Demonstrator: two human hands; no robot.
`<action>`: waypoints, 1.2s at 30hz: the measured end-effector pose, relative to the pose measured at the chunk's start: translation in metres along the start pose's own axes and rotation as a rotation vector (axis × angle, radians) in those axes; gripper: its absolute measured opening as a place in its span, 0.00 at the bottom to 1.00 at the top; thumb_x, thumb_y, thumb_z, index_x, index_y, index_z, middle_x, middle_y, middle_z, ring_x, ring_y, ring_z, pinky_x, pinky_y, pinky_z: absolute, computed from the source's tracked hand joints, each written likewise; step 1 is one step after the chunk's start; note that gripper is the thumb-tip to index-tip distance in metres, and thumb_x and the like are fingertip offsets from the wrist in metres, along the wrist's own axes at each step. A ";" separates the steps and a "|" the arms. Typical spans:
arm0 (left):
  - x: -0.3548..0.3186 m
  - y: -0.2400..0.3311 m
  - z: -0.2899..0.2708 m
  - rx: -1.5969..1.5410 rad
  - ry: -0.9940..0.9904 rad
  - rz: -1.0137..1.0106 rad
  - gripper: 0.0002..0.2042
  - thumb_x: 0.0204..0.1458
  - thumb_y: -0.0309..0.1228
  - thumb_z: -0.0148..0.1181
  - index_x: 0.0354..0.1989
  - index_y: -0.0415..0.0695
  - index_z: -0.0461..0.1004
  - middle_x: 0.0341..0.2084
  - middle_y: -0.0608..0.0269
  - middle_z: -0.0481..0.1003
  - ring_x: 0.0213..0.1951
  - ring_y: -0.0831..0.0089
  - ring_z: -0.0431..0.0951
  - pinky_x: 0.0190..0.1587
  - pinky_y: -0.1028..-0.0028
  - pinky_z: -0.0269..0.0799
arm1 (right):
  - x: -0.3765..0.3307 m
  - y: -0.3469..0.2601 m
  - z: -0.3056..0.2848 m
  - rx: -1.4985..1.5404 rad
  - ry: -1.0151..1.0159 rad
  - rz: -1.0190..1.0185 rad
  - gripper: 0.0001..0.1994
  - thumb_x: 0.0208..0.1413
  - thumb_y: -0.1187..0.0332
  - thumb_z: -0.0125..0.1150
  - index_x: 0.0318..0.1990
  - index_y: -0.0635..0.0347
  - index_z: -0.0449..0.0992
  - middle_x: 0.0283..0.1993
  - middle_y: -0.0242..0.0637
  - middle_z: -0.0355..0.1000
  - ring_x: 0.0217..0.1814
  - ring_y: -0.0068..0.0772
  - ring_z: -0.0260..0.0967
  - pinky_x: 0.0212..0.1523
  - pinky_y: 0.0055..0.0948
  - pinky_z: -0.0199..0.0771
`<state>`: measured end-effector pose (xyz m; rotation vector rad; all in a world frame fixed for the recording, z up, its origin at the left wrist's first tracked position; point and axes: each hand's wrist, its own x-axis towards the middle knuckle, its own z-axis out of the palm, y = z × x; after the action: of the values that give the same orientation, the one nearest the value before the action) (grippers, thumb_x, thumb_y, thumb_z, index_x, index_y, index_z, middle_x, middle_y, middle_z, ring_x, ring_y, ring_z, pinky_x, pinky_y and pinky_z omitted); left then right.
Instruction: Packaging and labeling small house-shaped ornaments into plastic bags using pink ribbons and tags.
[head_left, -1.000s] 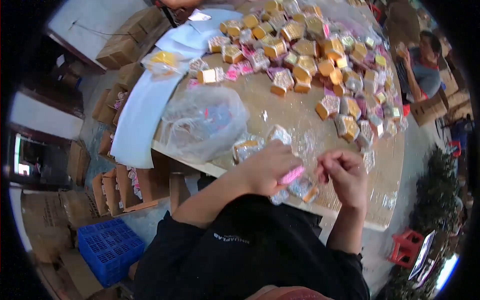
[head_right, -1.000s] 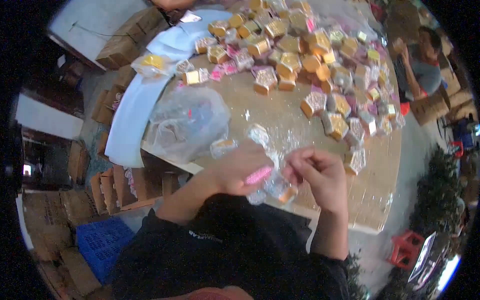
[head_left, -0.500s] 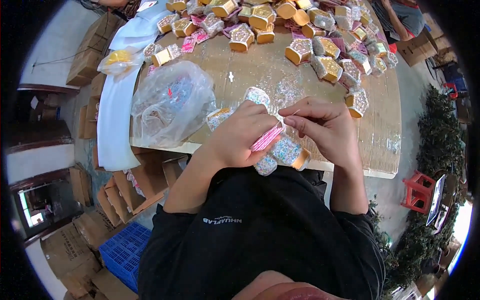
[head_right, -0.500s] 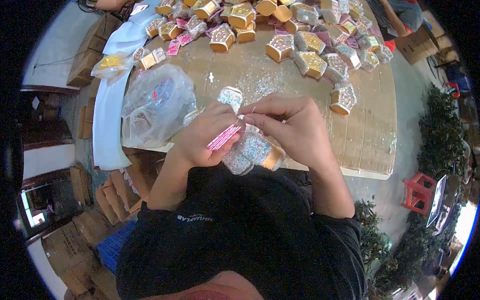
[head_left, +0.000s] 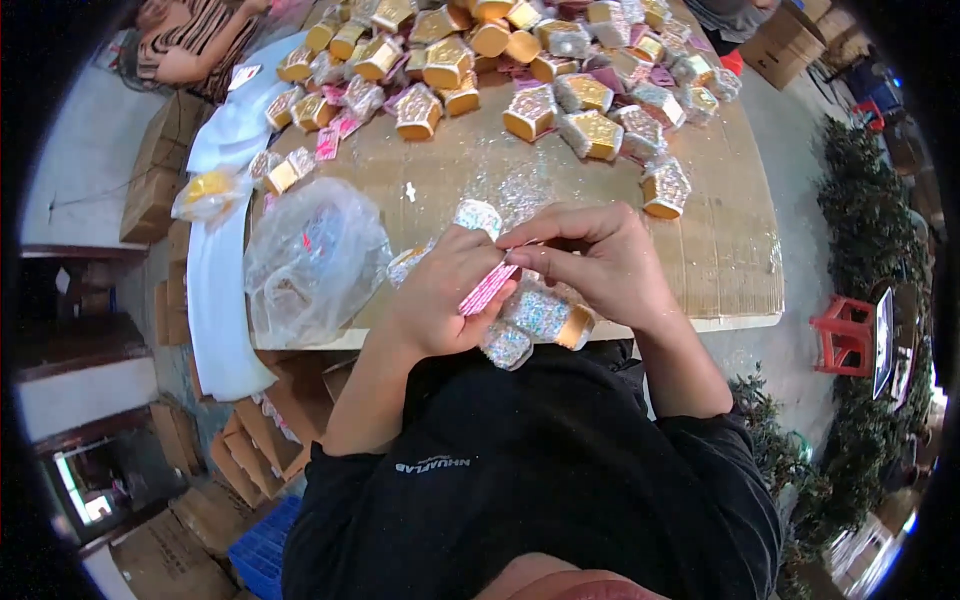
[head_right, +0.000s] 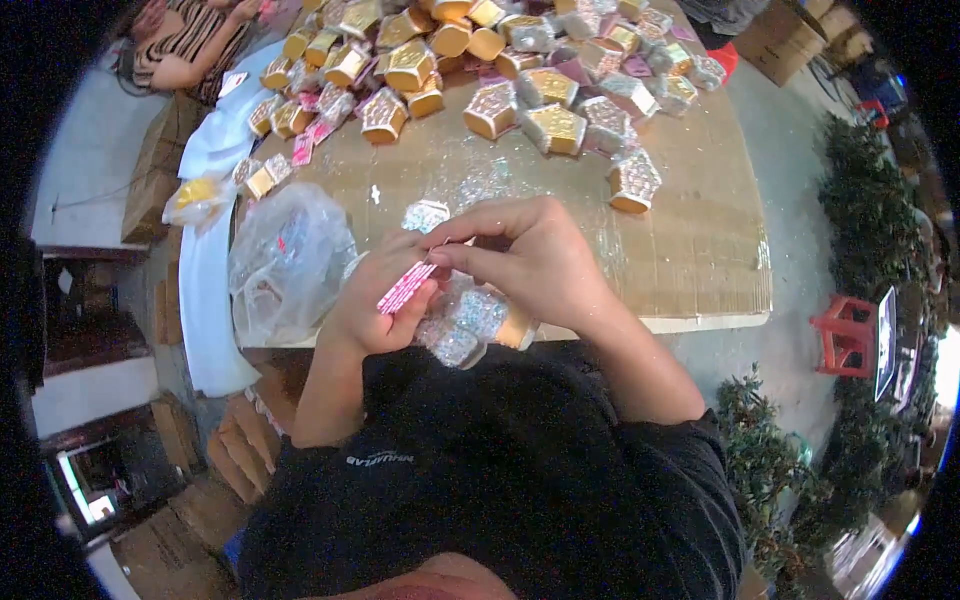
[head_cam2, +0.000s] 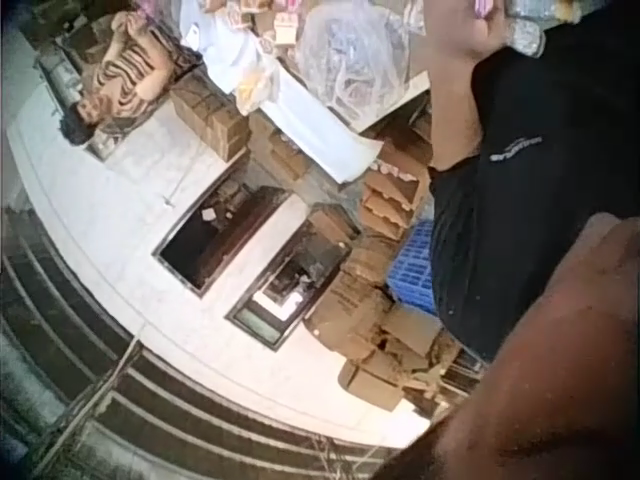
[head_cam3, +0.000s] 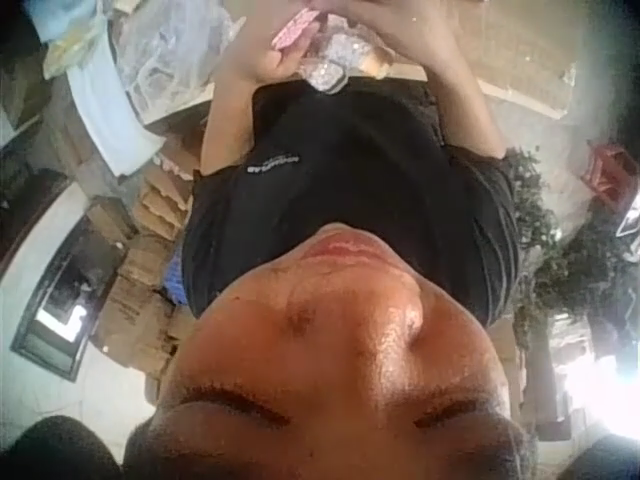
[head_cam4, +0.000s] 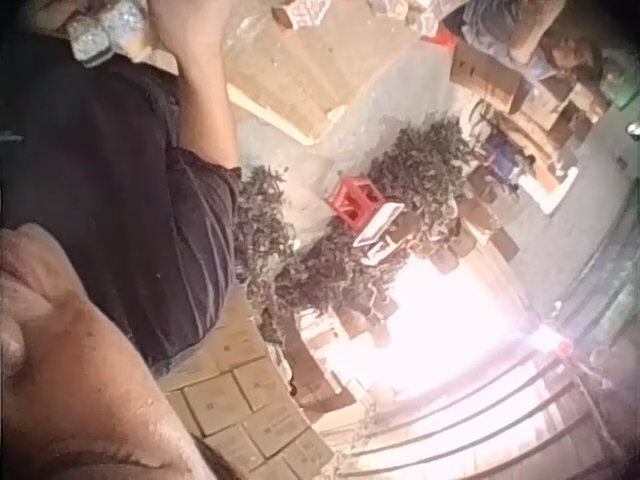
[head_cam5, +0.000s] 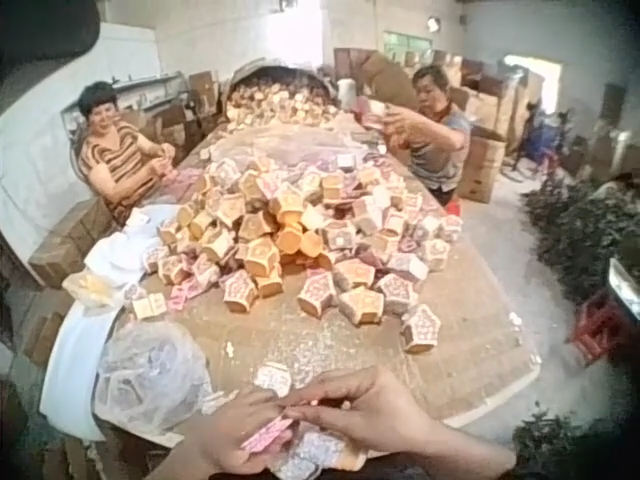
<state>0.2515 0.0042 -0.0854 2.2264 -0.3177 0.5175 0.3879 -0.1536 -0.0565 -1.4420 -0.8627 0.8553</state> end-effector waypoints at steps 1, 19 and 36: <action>0.004 0.001 0.001 -0.019 0.037 0.016 0.08 0.50 0.25 0.61 0.37 0.41 0.71 0.27 0.57 0.70 0.32 0.56 0.70 0.40 0.62 0.65 | -0.002 -0.002 -0.002 0.023 0.007 -0.061 0.07 0.54 0.76 0.66 0.40 0.64 0.83 0.35 0.34 0.79 0.33 0.17 0.72 0.33 0.19 0.72; 0.022 -0.017 0.026 -0.058 -0.013 -0.279 0.17 0.50 0.26 0.56 0.49 0.36 0.70 0.44 0.44 0.72 0.48 0.47 0.72 0.52 0.58 0.66 | 0.000 -0.028 -0.020 0.122 -0.107 -0.256 0.09 0.59 0.69 0.63 0.40 0.67 0.79 0.33 0.30 0.77 0.35 0.14 0.69 0.38 0.21 0.71; 0.029 0.022 -0.004 -0.418 0.559 -0.291 0.09 0.65 0.29 0.51 0.38 0.36 0.75 0.34 0.65 0.77 0.38 0.82 0.74 0.43 0.80 0.68 | 0.024 -0.050 0.008 -0.243 0.141 -0.385 0.07 0.58 0.71 0.62 0.39 0.66 0.78 0.30 0.35 0.77 0.32 0.20 0.73 0.36 0.26 0.74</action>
<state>0.2673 -0.0085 -0.0552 1.6074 0.1765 0.8001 0.3906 -0.1271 -0.0070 -1.4582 -1.1187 0.3650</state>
